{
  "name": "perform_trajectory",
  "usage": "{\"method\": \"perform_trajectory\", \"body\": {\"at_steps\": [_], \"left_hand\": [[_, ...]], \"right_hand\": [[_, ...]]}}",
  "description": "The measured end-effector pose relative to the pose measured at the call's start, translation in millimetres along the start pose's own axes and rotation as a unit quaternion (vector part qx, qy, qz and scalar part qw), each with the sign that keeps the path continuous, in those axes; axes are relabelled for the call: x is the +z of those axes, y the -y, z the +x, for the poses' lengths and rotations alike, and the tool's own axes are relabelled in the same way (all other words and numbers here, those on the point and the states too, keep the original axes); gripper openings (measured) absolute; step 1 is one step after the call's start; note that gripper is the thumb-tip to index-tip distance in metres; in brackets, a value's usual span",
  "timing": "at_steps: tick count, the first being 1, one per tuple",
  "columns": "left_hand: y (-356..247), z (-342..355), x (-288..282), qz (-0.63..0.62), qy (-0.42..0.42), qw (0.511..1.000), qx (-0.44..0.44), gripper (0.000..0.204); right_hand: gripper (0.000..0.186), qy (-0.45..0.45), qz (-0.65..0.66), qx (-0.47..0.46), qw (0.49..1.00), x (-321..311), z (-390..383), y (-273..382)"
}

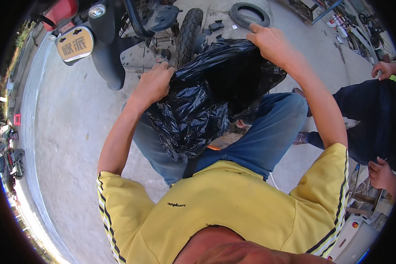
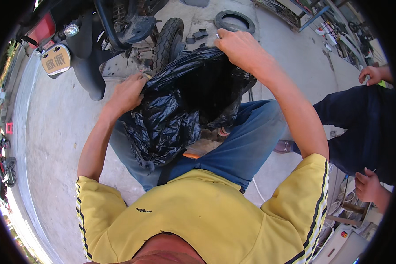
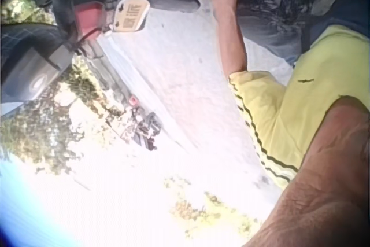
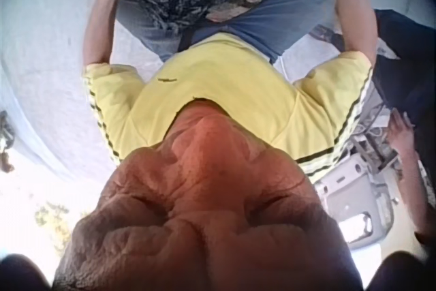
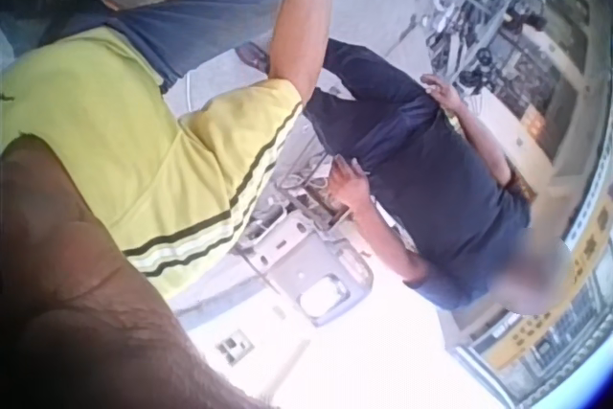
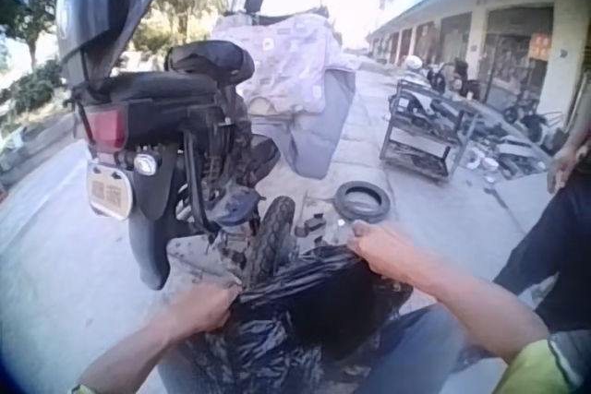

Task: The person removes a black plastic bag from a scooter tire, then uses a tire lever to pry the tire bead off the rim. They continue to work around the tire circumference, adjusting the lever and hands to separate the tire from the rim.

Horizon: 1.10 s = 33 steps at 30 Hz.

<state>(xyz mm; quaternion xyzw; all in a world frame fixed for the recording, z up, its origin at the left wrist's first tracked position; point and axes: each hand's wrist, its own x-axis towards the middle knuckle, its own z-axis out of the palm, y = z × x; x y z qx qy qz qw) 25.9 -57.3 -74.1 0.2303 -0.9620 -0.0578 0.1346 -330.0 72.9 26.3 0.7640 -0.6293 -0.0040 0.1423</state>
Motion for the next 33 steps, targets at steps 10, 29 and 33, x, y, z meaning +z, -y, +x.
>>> {"method": "perform_trajectory", "body": {"at_steps": [10,29,33], "left_hand": [[78.6,9.1,36.3,-0.603,-0.195,0.729,-0.258,0.025],[-83.5,65.2,44.9,-0.562,0.184,0.795,-0.137,0.039],[-77.2,76.6,-43.5,-0.650,0.198,0.714,-0.168,0.063]], "right_hand": [[0.033,-0.007,0.202,0.309,0.929,66.8,-54.2,-112.8],[0.142,0.086,0.292,-0.108,0.946,46.0,-2.3,19.7],[0.095,0.235,0.482,-0.110,0.837,82.6,17.5,47.8]]}}
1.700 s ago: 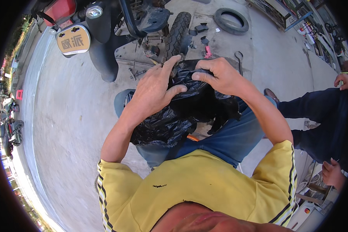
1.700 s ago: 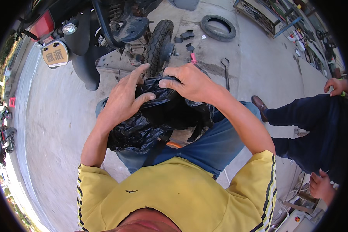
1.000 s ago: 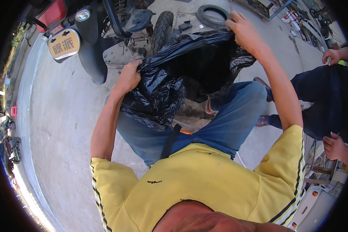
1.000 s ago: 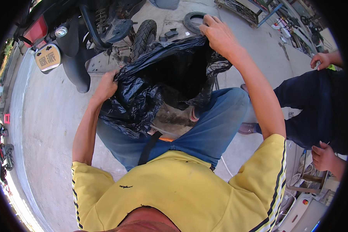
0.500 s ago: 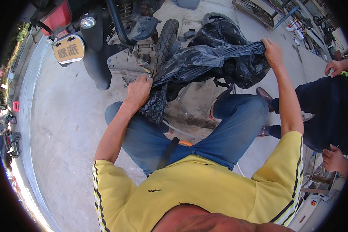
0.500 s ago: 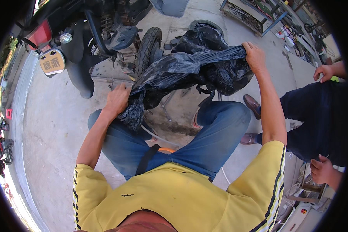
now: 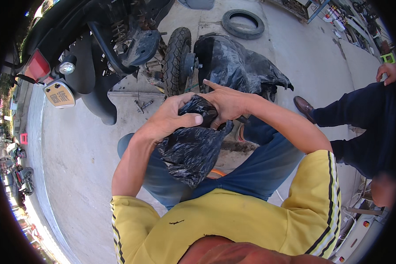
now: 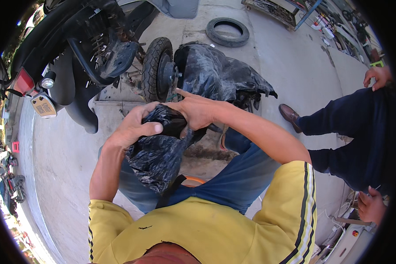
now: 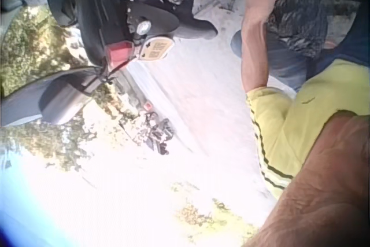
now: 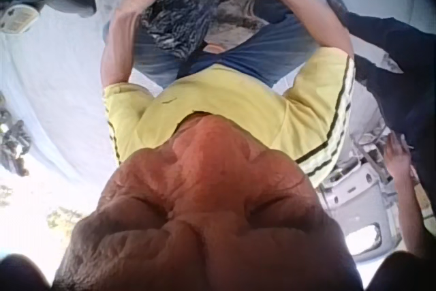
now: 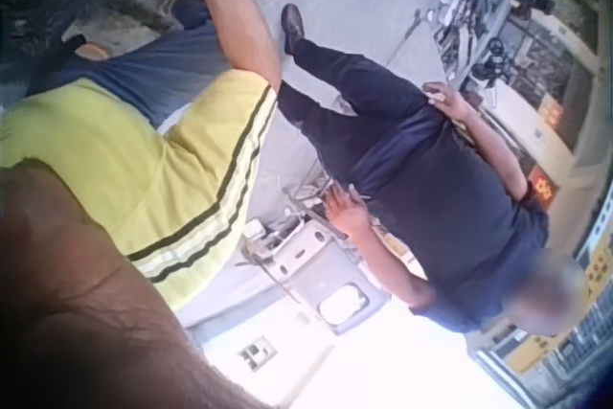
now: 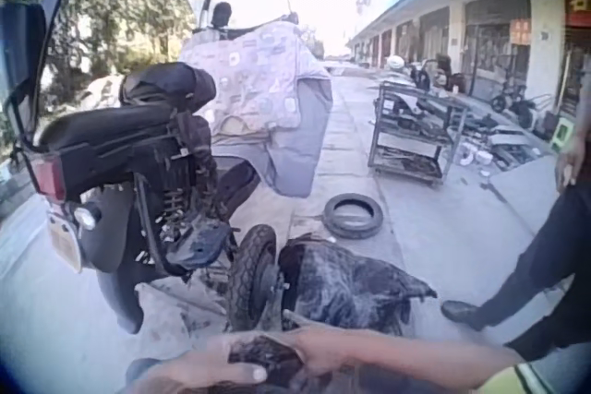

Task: The person removes a black plastic bag from a scooter tire, then uses a tire lever to pry the tire bead off the rim. They continue to work around the tire circumference, adjusting the lever and hands to separate the tire from the rim.

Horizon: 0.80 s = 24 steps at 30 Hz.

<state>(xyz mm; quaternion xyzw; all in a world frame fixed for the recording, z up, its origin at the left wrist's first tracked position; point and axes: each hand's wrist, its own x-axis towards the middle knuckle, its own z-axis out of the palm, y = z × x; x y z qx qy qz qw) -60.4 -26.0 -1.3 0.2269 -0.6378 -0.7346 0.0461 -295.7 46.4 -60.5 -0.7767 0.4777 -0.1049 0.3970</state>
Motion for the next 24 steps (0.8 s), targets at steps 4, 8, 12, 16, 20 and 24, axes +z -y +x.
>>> {"method": "perform_trajectory", "body": {"at_steps": [4,8,12,16,20,24], "left_hand": [[-22.1,-45.5,-27.7,0.402,-0.031,0.915,-0.019,0.076],[47.3,-56.3,-68.7,0.682,-0.022,0.695,-0.227,0.052],[56.9,-52.0,-80.9,0.643,-0.074,0.759,-0.070,0.038],[47.1,-54.9,-63.5,0.524,-0.122,0.839,0.083,0.031],[35.3,-29.5,-38.4,0.567,-0.173,0.805,0.016,0.030],[12.0,15.1,8.2,0.563,-0.124,0.814,0.069,0.028]], "right_hand": [[0.036,0.051,-0.205,0.074,0.975,25.3,-15.6,-67.9],[0.020,-0.139,-0.373,0.062,0.915,-1.8,-32.4,-142.4],[0.029,-0.142,-0.446,0.193,0.863,-40.2,-89.7,-207.4],[0.075,-0.158,-0.235,0.629,0.724,-24.3,-202.2,-266.0],[0.122,-0.062,-0.181,0.669,0.719,-68.7,-216.8,-190.1],[0.118,-0.337,-0.306,0.253,0.854,-104.3,-164.7,-30.4]]}}
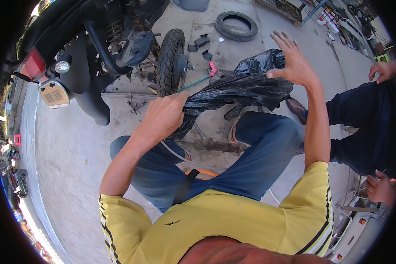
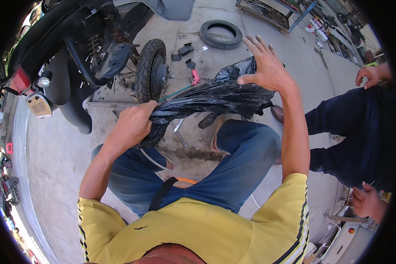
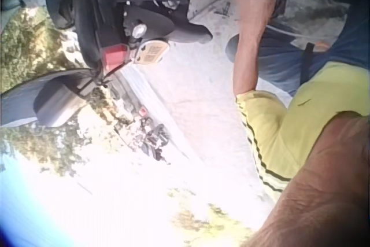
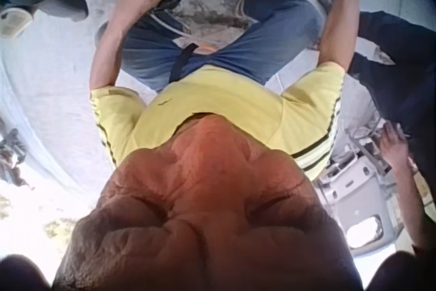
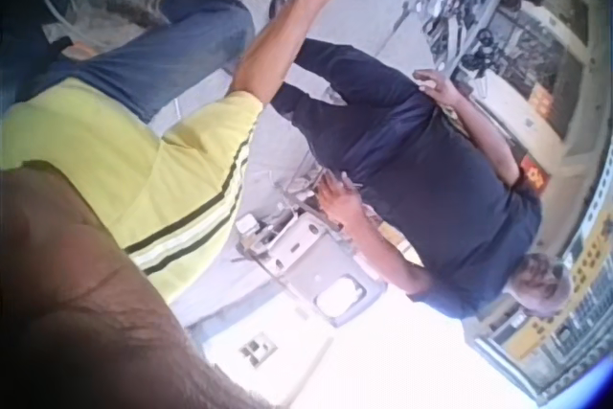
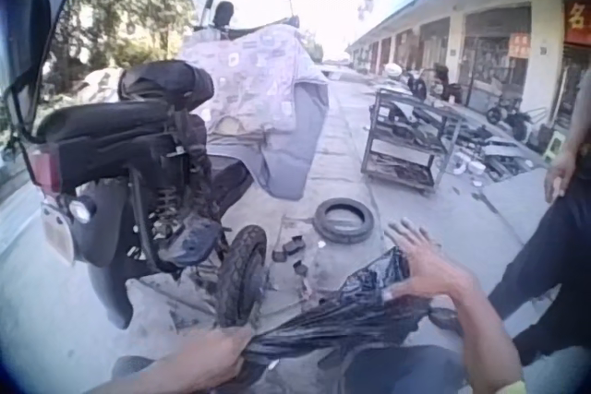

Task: The person removes a black plastic bag from a scooter tire, then uses a tire lever to pry the tire bead off the rim. They continue to work around the tire circumference, adjusting the lever and hands to separate the tire from the rim.

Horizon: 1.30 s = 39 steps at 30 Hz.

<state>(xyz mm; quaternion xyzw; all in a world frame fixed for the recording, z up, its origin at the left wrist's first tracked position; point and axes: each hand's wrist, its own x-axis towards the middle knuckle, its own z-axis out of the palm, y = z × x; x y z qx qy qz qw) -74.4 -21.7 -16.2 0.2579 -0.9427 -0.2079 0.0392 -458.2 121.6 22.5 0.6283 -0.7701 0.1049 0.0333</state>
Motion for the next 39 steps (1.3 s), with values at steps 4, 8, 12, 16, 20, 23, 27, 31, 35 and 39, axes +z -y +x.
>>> {"method": "perform_trajectory", "body": {"at_steps": [4,8,12,16,20,23,27,31,35,39], "left_hand": [[-48.3,12.0,-37.5,-0.098,-0.060,0.989,0.096,0.031],[-23.0,-12.6,-95.1,-0.189,-0.053,0.978,0.078,0.035],[28.2,-50.5,-37.2,-0.084,0.082,0.993,-0.019,0.030],[36.1,-50.7,90.1,-0.045,0.117,0.992,-0.031,0.024],[48.6,-27.0,157.3,-0.200,-0.050,0.977,-0.060,0.022],[47.6,11.8,165.4,-0.293,-0.090,0.944,-0.118,0.026],[47.2,68.3,154.3,-0.340,-0.201,0.911,-0.120,0.037],[71.2,76.8,141.9,-0.212,-0.231,0.944,-0.098,0.049],[113.3,84.9,163.4,0.093,-0.162,0.981,-0.057,0.052],[125.3,81.1,167.4,0.254,-0.177,0.950,-0.043,0.046]], "right_hand": [[0.115,0.276,0.444,-0.225,0.822,28.4,27.2,136.4],[0.025,0.268,0.258,-0.138,0.918,125.9,25.9,82.1],[0.021,0.143,0.013,-0.120,0.982,169.4,39.0,-17.7],[0.019,0.174,-0.221,-0.070,0.957,199.7,26.9,-98.9],[0.093,0.213,-0.234,-0.084,0.945,165.8,36.7,-43.1],[0.143,0.182,-0.046,-0.184,0.965,173.2,58.1,3.1],[0.071,0.268,0.404,-0.190,0.854,233.8,92.8,65.0],[0.039,0.308,0.296,-0.131,0.895,276.7,162.3,33.7],[0.043,0.258,0.207,-0.165,0.929,264.9,227.1,35.4],[0.045,0.224,0.394,-0.235,0.860,263.8,251.5,50.7]]}}
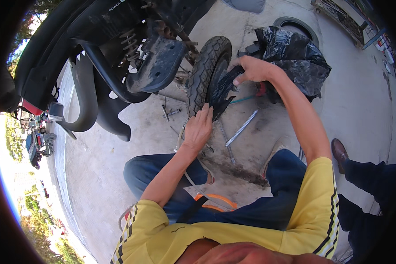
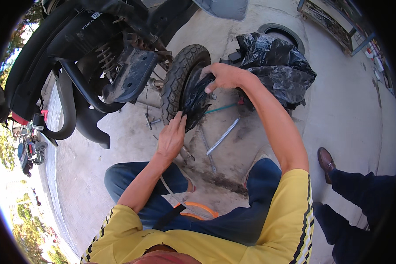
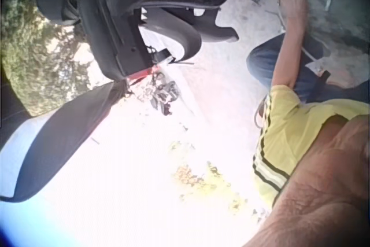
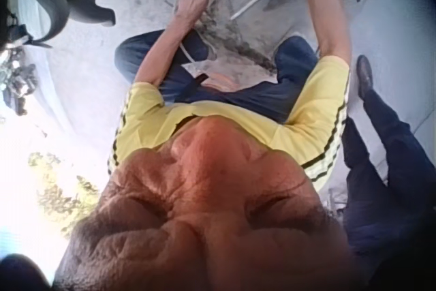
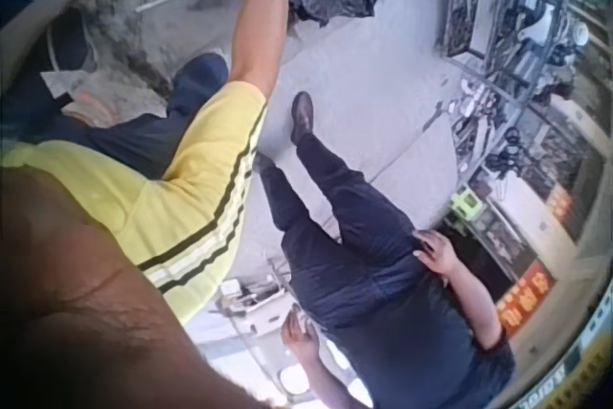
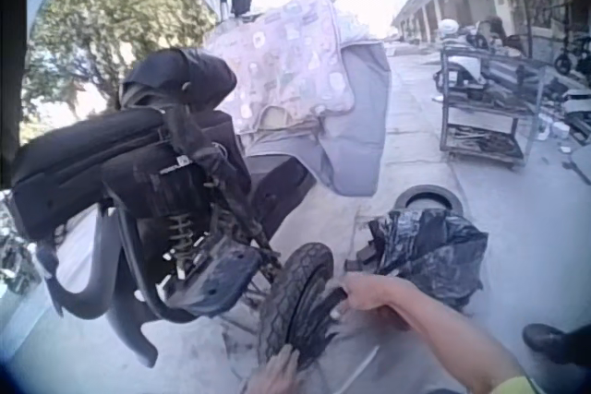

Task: The person removes a black plastic bag from a scooter tire, then uses a tire lever to pry the tire bead off the rim. They continue to work around the tire circumference, adjusting the lever and hands to separate the tire from the rim.

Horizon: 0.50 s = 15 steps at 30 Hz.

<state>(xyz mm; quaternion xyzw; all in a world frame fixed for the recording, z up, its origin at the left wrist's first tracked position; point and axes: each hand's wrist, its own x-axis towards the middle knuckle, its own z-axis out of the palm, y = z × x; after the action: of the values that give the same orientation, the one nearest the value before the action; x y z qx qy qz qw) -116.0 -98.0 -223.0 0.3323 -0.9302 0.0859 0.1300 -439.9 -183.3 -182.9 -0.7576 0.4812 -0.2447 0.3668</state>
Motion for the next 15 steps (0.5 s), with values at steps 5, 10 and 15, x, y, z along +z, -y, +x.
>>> {"method": "perform_trajectory", "body": {"at_steps": [5,10,15], "left_hand": [[-4.8,-4.0,-1.5,0.060,0.025,0.998,0.010,0.041],[-6.6,2.1,-17.8,0.064,0.084,0.994,0.002,0.056],[-9.0,18.1,-34.0,0.179,0.156,0.969,0.068,0.051]], "right_hand": [[0.028,-0.139,0.017,-0.144,0.980,10.1,35.5,2.4],[0.035,-0.310,-0.093,-0.218,0.921,29.7,43.8,-11.8],[0.033,-0.347,-0.111,-0.175,0.914,33.0,44.9,-21.6]]}}
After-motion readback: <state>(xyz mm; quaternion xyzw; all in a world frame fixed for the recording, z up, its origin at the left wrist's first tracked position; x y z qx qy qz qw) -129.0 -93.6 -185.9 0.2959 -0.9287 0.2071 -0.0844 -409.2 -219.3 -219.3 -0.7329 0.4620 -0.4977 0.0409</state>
